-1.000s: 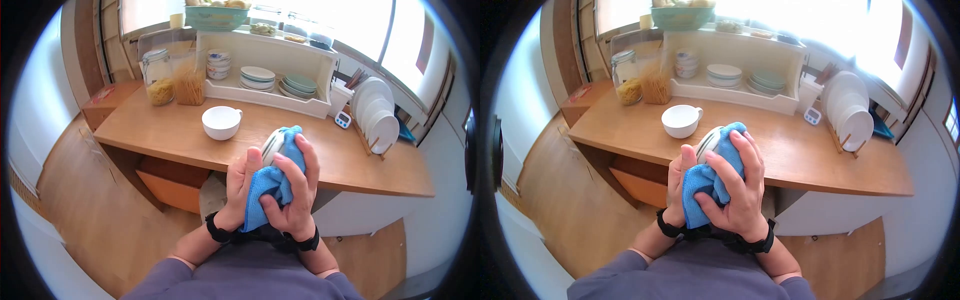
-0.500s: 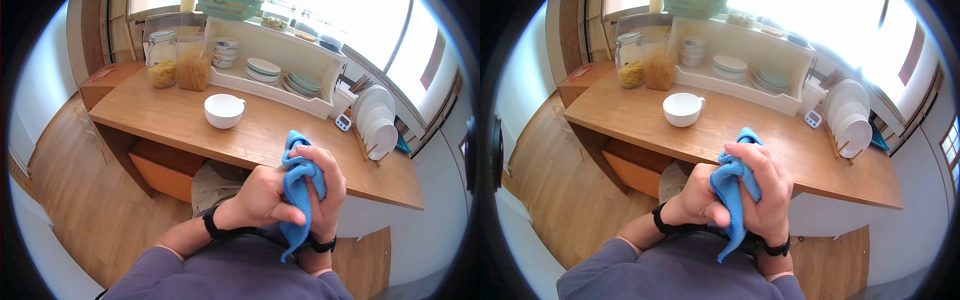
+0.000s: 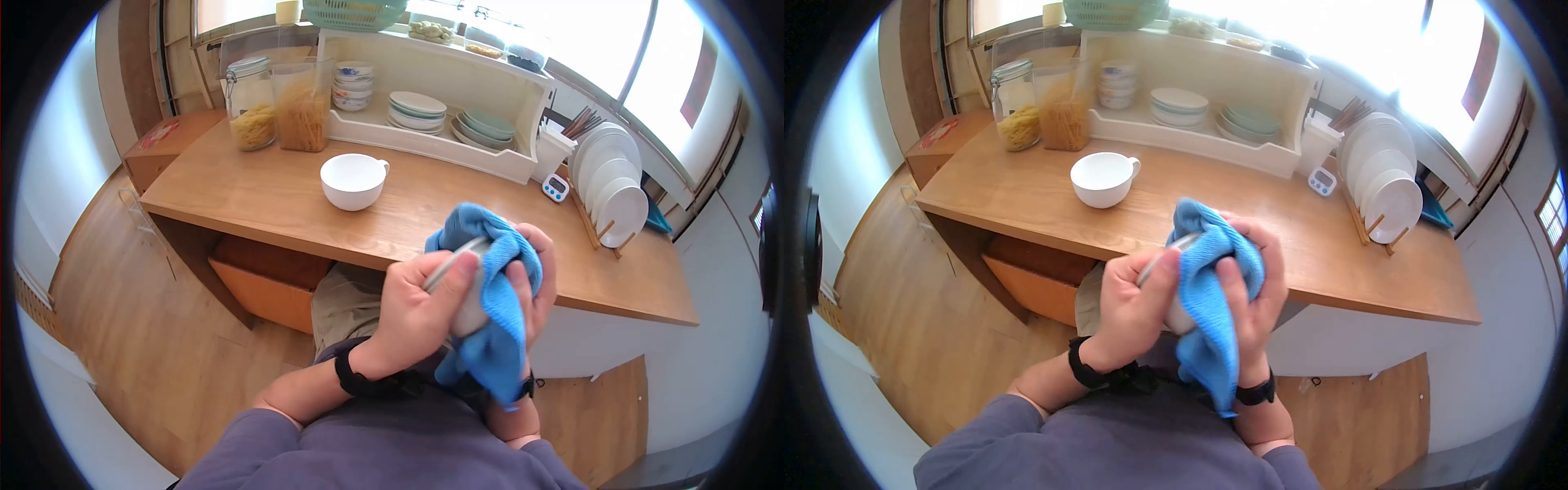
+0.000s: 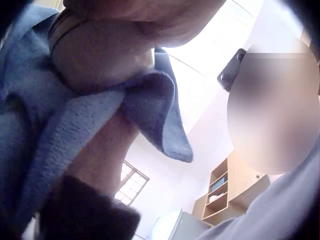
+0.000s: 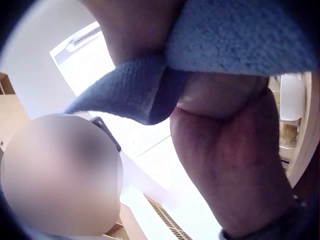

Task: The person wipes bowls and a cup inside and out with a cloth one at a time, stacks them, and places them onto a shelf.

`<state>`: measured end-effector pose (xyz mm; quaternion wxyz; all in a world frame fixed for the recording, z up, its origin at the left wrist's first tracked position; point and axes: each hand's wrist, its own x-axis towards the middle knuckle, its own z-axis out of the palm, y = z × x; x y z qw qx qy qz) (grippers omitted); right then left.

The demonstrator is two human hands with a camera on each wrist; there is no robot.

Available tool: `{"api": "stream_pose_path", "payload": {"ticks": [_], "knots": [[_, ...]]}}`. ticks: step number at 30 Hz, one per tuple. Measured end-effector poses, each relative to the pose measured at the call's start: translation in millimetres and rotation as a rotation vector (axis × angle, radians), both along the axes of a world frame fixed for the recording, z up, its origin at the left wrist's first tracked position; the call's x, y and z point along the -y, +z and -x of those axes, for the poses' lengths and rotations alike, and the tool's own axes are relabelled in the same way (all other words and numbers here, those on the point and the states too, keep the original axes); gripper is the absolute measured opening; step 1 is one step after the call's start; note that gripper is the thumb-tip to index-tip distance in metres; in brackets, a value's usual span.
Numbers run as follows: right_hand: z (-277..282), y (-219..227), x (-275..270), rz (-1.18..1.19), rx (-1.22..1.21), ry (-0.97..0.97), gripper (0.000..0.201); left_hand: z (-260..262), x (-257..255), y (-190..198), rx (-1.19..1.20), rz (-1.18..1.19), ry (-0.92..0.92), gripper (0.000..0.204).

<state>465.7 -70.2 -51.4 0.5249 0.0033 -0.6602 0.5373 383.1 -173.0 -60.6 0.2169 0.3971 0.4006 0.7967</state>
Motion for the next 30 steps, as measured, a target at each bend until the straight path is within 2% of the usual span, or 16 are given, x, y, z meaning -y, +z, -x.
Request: {"api": "stream_pose_path", "payload": {"ticks": [1,3,5,6,7,9,13,16,18,20,23,24,27,28,29,30], "knots": [[6,-4,-1,-0.126,-0.053,-0.005,0.048,0,-1,2,0.113,-0.035,0.032,0.037],[16,-6,0,-0.27,-0.147,-0.016,0.057,4,1,5,0.092,-0.035,-0.001,0.04],[22,-14,0,-0.29,-0.156,-0.021,0.063,4,1,12,0.32,-0.099,-0.052,0.045],[24,-16,2,-0.308,-0.188,-0.06,0.065,9,5,13,0.249,-0.003,-0.054,0.055],[25,-19,3,-0.327,-0.22,-0.102,0.066,11,4,12,0.244,0.007,-0.062,0.055],[25,-24,5,-0.355,-0.248,-0.127,0.07,14,-2,12,0.485,-0.076,-0.226,0.064],[23,-29,8,-0.488,-0.334,-0.265,0.071,15,1,20,0.627,-0.16,-0.486,0.066],[16,-29,13,-0.686,-0.222,-0.538,0.077,15,2,17,0.671,-0.124,-0.495,0.065],[13,-27,17,-0.692,-0.269,-0.556,0.076,15,3,12,0.68,-0.118,-0.489,0.065],[11,-28,25,-0.666,-0.342,-0.56,0.068,15,5,4,0.696,-0.214,-0.652,0.065],[6,-39,15,-0.785,-0.444,-0.594,0.062,11,15,4,0.616,-0.153,-0.595,0.066],[8,-42,15,-0.783,-0.443,-0.598,0.062,8,15,4,0.641,-0.223,-0.698,0.071],[26,-49,21,-0.64,-0.648,-0.517,0.063,-5,21,10,0.602,-0.354,-0.843,0.081],[29,-49,22,-0.592,-0.717,-0.489,0.063,-10,19,10,0.677,-0.411,-0.843,0.086],[27,-47,25,-0.59,-0.72,-0.494,0.063,-18,17,13,0.674,-0.406,-0.845,0.086],[23,-44,31,-0.497,-0.659,-0.491,0.061,-31,16,27,0.694,-0.48,-0.976,0.085]]}}
